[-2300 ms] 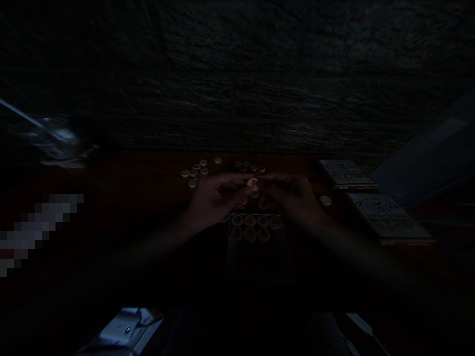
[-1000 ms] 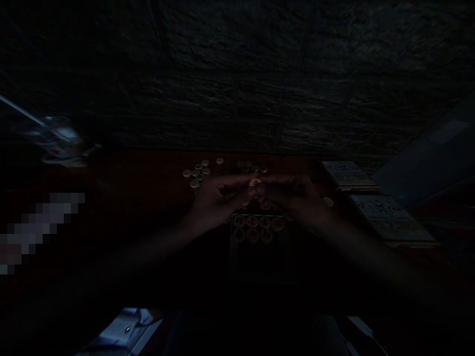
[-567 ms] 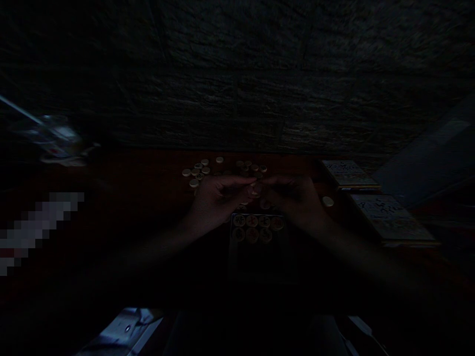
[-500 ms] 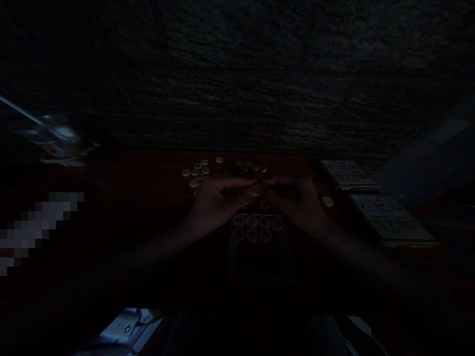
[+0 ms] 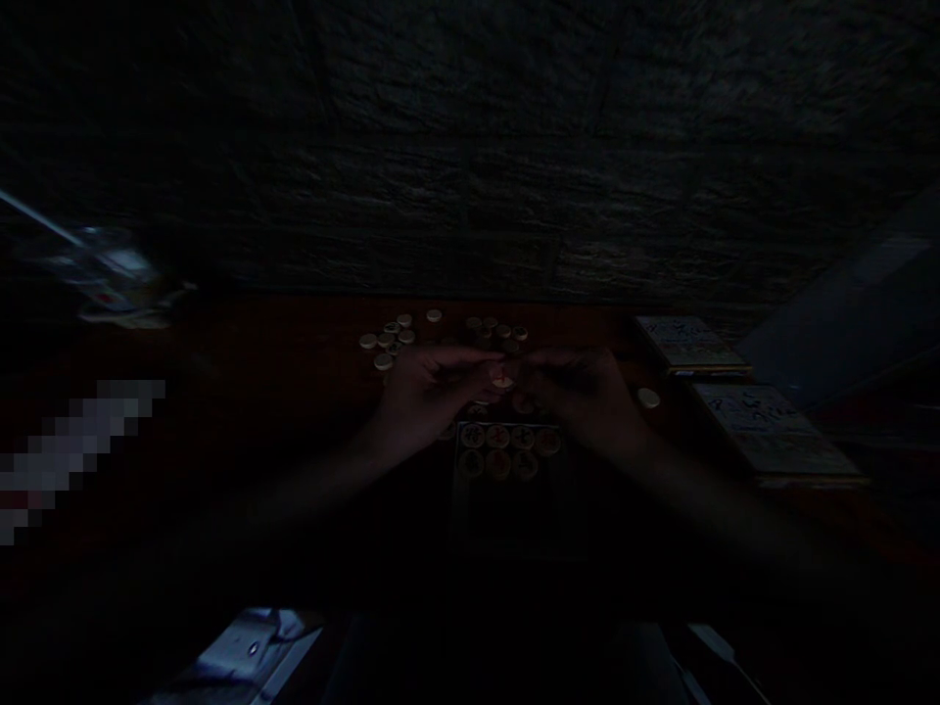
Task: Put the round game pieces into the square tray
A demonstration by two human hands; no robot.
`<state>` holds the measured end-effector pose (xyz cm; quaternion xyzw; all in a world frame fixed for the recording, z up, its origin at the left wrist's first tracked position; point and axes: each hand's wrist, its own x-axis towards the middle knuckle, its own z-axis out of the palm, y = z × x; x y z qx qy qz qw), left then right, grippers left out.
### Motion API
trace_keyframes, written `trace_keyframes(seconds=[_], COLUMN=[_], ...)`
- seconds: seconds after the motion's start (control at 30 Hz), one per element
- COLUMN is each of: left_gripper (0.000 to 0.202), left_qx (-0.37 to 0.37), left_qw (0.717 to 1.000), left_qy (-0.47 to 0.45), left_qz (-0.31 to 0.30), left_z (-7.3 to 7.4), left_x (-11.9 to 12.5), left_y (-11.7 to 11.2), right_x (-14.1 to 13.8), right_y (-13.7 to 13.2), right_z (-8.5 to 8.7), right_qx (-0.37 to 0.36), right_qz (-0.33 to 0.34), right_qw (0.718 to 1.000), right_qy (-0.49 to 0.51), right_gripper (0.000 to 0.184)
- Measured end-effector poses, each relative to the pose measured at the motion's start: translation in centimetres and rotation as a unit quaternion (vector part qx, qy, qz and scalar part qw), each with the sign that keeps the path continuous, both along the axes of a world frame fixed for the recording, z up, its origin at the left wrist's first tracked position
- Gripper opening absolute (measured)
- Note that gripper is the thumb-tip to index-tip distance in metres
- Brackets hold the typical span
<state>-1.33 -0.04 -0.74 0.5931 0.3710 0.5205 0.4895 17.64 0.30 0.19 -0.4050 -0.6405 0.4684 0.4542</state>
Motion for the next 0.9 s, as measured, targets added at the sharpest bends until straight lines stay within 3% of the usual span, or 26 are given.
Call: trace_keyframes(seconds=[0.23, 0.43, 0.9], left_gripper=[0.034, 0.036, 0.038], left_qx=[0.067, 0.079, 0.065], left_qw=[0.997, 0.995, 0.995], left_qy=[0.036, 0.056, 0.051], left_qz=[0.001, -0.019, -0.056], left_z=[-0.89, -1.01, -0.70], left_x=[-0.15, -0.29, -0.59], left_y=[0.25, -0.04, 0.47], right_x=[0.14, 0.08, 0.00], right_y=[0.22, 0.29, 0.51], right_z=[-0.22, -0.59, -0.31], right_qx=[0.004, 0.004, -0.112], right_qz=[-0.016, -0.009, 0.036], right_qw=[1.000, 1.000, 0.989], right_qy=[-0.004, 0.014, 0.088], right_gripper=[0.026, 0.027, 0.035])
